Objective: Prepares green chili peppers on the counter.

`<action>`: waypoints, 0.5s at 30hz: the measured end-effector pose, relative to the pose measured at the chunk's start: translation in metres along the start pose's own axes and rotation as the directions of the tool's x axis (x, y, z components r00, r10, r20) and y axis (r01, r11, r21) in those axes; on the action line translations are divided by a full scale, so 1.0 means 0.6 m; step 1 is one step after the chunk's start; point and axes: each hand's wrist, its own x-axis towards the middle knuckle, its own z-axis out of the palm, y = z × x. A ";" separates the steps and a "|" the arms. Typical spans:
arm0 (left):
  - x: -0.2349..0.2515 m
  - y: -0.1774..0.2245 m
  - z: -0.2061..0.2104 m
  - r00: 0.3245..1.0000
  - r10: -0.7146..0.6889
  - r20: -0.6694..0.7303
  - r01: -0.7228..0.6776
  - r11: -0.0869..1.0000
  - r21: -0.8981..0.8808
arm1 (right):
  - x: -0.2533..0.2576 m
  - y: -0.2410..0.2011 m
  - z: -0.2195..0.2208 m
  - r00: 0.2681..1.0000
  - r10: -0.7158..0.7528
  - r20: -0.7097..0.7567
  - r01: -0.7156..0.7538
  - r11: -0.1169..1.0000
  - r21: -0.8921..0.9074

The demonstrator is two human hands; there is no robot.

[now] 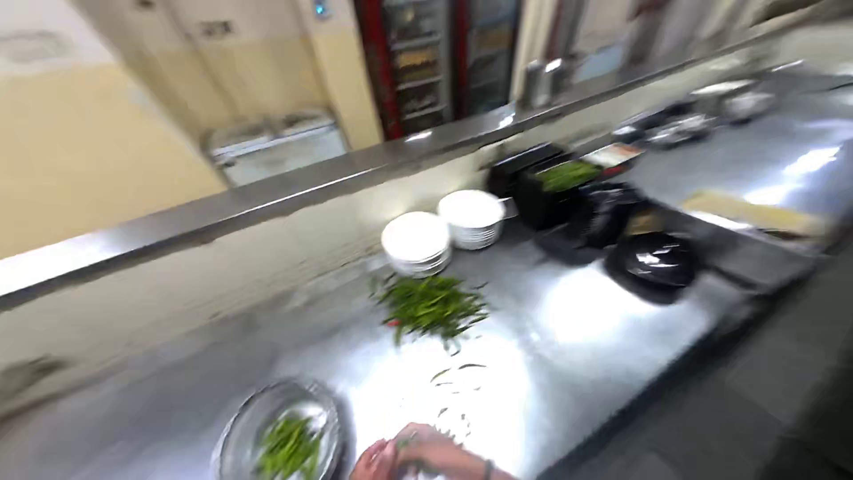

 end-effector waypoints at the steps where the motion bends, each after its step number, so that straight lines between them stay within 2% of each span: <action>1: 0.000 0.002 0.000 1.000 -0.002 -0.019 0.002 1.000 -0.017 | 0.003 0.001 -0.004 0.999 0.013 0.029 -0.014 1.000 0.016; 6: -0.002 -0.010 -0.018 0.998 -0.037 -0.052 0.026 0.981 -0.193 | 0.010 0.018 -0.008 0.998 0.050 0.049 -0.054 0.995 0.088; 12: 0.000 -0.014 -0.026 0.996 -0.065 -0.062 0.050 0.975 -0.217 | 0.008 0.018 -0.012 0.996 0.048 0.080 -0.056 0.993 0.102; 15: 0.004 -0.019 -0.032 1.000 -0.028 -0.013 0.025 0.983 -0.179 | 0.010 0.019 -0.015 0.994 0.033 0.100 -0.040 0.997 0.073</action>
